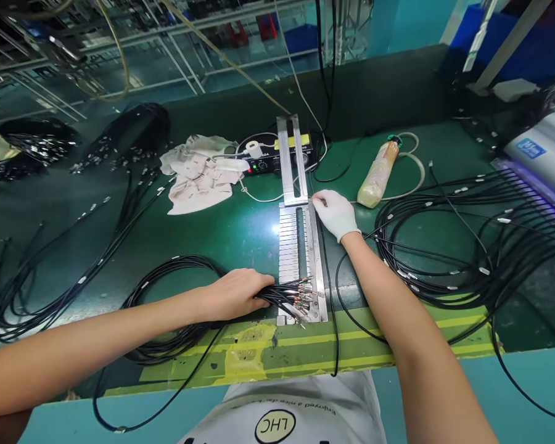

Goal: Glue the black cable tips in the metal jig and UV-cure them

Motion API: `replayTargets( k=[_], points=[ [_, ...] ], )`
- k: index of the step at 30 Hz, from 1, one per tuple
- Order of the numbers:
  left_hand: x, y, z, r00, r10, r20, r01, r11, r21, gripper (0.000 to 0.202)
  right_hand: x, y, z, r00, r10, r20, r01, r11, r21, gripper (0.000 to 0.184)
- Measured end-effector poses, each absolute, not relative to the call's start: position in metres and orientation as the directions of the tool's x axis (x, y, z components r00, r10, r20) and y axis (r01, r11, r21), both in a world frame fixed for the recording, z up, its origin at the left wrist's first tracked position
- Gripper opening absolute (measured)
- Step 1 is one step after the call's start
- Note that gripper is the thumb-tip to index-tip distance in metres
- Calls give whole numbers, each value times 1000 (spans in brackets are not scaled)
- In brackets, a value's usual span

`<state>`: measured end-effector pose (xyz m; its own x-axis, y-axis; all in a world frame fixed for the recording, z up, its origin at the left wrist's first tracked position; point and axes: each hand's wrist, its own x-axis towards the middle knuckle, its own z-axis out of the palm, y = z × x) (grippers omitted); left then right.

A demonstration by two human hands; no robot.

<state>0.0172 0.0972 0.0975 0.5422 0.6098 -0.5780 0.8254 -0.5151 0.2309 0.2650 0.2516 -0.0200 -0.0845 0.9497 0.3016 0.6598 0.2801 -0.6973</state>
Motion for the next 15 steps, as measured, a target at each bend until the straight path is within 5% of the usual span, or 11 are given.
replayTargets(
  k=[4, 8, 12, 15],
  points=[
    [16, 98, 108, 565, 584, -583, 825, -400, 399, 8, 265, 251, -20, -136, 952, 273, 639, 295, -711, 24],
    [9, 105, 109, 537, 549, -641, 844, -344, 412, 13, 264, 251, -20, -139, 954, 266, 635, 292, -715, 26],
    [-3, 118, 116, 625, 463, -629, 764, -200, 613, 20, 264, 250, -20, -141, 951, 277, 636, 301, -710, 25],
    [-7, 117, 113, 575, 568, -589, 810, -293, 508, 22, 264, 250, -18, -140, 949, 284, 638, 305, -707, 24]
  ],
)
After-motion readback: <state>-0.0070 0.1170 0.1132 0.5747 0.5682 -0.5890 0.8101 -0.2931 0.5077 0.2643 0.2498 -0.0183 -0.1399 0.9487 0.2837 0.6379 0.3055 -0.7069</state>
